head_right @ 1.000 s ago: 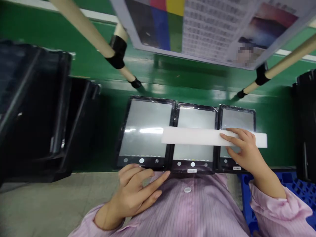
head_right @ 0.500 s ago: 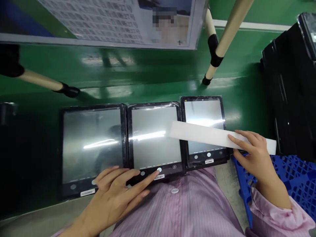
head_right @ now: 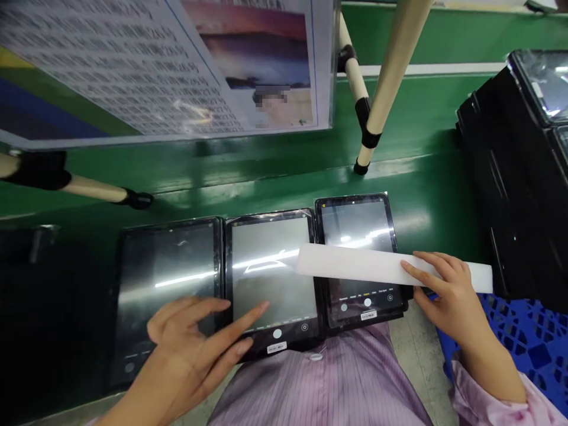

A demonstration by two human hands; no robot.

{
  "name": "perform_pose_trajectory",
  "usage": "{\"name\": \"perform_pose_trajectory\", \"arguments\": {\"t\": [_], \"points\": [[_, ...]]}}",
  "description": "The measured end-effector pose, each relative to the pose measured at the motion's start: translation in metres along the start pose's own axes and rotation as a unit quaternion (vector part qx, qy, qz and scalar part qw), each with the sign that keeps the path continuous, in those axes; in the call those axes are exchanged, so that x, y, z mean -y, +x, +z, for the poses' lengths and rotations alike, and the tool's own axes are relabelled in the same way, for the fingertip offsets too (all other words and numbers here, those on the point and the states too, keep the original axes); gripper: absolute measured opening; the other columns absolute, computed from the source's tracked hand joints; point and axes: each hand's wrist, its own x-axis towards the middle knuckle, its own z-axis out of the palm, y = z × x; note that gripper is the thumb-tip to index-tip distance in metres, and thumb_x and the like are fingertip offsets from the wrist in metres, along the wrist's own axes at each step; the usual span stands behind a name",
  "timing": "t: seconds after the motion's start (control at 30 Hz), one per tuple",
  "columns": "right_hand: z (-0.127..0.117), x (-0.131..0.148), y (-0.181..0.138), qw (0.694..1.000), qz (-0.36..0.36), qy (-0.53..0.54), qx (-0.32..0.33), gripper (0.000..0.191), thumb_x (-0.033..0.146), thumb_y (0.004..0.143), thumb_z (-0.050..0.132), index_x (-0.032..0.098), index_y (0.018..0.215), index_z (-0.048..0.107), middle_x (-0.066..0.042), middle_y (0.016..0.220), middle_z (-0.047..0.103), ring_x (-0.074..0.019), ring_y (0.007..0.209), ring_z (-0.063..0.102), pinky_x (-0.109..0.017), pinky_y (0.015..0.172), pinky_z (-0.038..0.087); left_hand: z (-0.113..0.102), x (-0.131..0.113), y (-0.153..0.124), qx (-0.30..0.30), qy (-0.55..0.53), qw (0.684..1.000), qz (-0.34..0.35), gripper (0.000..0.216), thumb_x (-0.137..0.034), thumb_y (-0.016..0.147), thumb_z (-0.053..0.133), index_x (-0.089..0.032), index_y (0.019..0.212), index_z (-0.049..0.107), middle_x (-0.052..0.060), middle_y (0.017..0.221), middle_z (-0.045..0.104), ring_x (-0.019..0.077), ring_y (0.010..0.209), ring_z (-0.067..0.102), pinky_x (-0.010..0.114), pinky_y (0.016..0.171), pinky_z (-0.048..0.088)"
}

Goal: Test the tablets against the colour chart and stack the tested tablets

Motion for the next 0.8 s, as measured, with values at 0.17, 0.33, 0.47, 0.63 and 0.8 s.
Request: {"name": "perform_pose_trajectory", "arguments": {"t": [0.17, 0.33, 0.47, 0.63, 0.8], "points": [[0.007, -0.003, -0.005, 1.0, 0.013, 0.023, -0.013, 0.047, 0.017, 0.096, 0.064, 0.038, 0.138, 0.069, -0.008, 0.136, 0.07, -0.0325, 0.118, 0.066, -0.056, 0.098, 0.053, -0.006, 0.038, 0.056, 0.063, -0.012, 0.997, -0.05, 0.041, -0.039, 0.106, 0.047, -0.038, 0.13, 0.08, 0.018, 0.129, 0.06, 0.0401, 0.117, 0.056, 0.058, 0.095, 0.046], [0.0, -0.015, -0.046, 0.996, 0.084, 0.022, -0.027, 0.051, 0.02, 0.097, 0.063, 0.038, 0.144, 0.065, -0.009, 0.137, 0.069, -0.0314, 0.114, 0.069, -0.055, 0.094, 0.056, -0.004, 0.053, 0.112, 0.114, -0.037, 0.991, -0.058, 0.046, -0.052, 0.108, 0.039, -0.043, 0.128, 0.08, 0.014, 0.138, 0.063, 0.0429, 0.128, 0.055, 0.066, 0.1, 0.046], [-0.009, -0.028, -0.098, 0.987, 0.154, -0.003, -0.038, 0.048, 0.023, 0.096, 0.066, 0.038, 0.141, 0.069, -0.01, 0.134, 0.071, -0.0328, 0.11, 0.072, -0.055, 0.09, 0.06, 0.001, 0.061, 0.134, 0.185, 0.011, 0.978, -0.099, 0.062, -0.061, 0.105, 0.031, -0.033, 0.134, 0.077, 0.016, 0.139, 0.069, 0.0437, 0.13, 0.061, 0.068, 0.103, 0.043], [-0.006, -0.039, -0.131, 0.977, 0.207, -0.006, -0.044, 0.042, 0.027, 0.097, 0.067, 0.035, 0.137, 0.072, -0.011, 0.134, 0.072, -0.0335, 0.112, 0.072, -0.056, 0.093, 0.059, 0.012, 0.089, 0.152, 0.332, 0.07, 0.918, -0.205, 0.088, -0.07, 0.086, 0.03, -0.01, 0.135, 0.072, 0.02, 0.127, 0.077, 0.0418, 0.125, 0.069, 0.061, 0.116, 0.041], [0.002, -0.043, -0.128, 0.976, 0.212, 0.017, -0.051, 0.042, 0.026, 0.096, 0.066, 0.035, 0.136, 0.074, -0.009, 0.134, 0.072, -0.0314, 0.112, 0.072, -0.052, 0.095, 0.057, 0.019, 0.104, 0.167, 0.346, -0.012, 0.885, -0.313, 0.079, -0.078, 0.071, 0.04, -0.018, 0.105, 0.078, 0.018, 0.127, 0.079, 0.0432, 0.121, 0.07, 0.058, 0.115, 0.046]]}}
